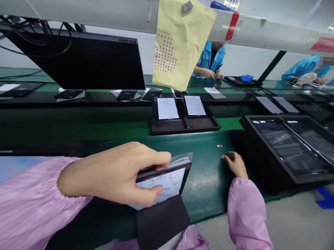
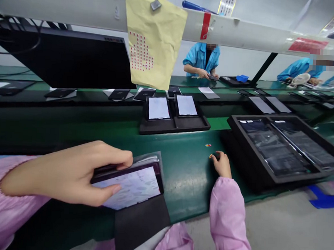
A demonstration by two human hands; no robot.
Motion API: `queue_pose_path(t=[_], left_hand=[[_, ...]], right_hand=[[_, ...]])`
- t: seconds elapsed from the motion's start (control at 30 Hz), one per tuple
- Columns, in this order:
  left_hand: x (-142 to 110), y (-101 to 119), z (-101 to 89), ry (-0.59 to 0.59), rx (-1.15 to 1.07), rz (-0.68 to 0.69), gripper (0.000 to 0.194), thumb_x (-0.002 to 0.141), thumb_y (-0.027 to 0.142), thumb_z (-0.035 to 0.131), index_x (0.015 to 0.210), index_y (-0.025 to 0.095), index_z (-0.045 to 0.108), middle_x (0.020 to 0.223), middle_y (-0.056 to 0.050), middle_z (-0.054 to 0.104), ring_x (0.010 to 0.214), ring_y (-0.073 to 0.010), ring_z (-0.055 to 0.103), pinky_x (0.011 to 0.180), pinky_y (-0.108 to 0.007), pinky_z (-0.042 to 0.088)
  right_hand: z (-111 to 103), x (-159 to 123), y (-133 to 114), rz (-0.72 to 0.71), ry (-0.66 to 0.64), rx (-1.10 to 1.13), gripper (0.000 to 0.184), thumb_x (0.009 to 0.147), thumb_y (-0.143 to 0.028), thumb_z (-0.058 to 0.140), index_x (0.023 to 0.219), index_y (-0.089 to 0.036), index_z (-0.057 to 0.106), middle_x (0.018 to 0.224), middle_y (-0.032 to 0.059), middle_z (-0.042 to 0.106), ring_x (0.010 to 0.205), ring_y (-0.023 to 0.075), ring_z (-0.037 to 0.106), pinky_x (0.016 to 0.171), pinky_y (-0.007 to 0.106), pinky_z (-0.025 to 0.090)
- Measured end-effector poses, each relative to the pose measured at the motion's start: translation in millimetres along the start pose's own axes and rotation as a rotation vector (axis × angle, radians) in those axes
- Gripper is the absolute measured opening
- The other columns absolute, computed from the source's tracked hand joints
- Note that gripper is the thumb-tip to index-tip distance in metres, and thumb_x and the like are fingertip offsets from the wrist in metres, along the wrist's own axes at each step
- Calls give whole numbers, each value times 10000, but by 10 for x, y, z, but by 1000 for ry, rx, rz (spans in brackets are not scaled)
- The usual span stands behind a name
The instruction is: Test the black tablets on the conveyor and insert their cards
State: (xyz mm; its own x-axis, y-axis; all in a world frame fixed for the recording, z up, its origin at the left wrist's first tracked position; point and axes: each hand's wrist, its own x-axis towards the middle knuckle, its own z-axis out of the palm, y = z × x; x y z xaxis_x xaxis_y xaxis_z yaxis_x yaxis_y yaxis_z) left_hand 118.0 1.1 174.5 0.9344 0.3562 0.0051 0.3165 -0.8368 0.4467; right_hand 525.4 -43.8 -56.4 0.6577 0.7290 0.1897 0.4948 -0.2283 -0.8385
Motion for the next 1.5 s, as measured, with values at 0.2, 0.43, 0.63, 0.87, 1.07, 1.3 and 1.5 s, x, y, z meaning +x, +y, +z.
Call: queue_pose_path(t=[0.2,0.43,0.63,0.87,1.07,1.3,1.5], left_hand=[[3,19,-9,81,1,-4,271,885,205,493,676,201,321,549,81,340,463,-60,283,437,-209,239],[-378,-12,105,453,-185,-175,120,903,300,581,817,218,564,721,35,677,548,-83,631,439,-126,483],[-507,58,323,740,-115,-51,54,863,156,642,861,210,649,866,12,704,742,-87,696,659,-124,583],[-599,15,568,839,27,232,31,885,135,577,907,157,577,805,-20,734,722,-102,721,612,-144,545],[-530,-56,656,943,-83,219,51,841,151,564,872,192,562,677,12,689,582,-108,683,527,-157,532],[-484,-112,660,990,-174,224,81,800,118,600,851,174,570,666,-4,674,578,-120,678,509,-168,523],[-472,-135,651,1003,-189,219,88,790,108,594,848,169,569,670,-6,672,574,-112,670,499,-165,515]], right_hand=[[60,186,43,110,-159,-77,244,535,-313,775,549,-203,558,553,20,538,580,187,500,632,379,418],[-126,20,-742,-19,-233,100,327,620,-495,753,682,-191,652,665,48,672,644,182,617,636,330,506],[-179,-809,-2291,-821,-344,210,44,856,-221,669,856,-225,714,802,6,741,733,149,702,696,261,574],[-66,-1327,-2895,-1395,-531,80,223,946,-80,463,1062,-138,644,860,61,727,770,143,653,694,292,563],[-102,-1345,-2960,-1254,-686,151,160,890,-64,583,1017,-144,636,825,36,711,755,114,659,696,223,553],[41,-1319,-2924,-1171,-678,57,73,897,-120,595,909,-191,610,724,-6,660,642,99,617,585,212,495],[67,-1282,-2950,-1214,-681,9,97,911,-96,563,928,-188,592,746,-13,662,651,85,607,594,196,473]])
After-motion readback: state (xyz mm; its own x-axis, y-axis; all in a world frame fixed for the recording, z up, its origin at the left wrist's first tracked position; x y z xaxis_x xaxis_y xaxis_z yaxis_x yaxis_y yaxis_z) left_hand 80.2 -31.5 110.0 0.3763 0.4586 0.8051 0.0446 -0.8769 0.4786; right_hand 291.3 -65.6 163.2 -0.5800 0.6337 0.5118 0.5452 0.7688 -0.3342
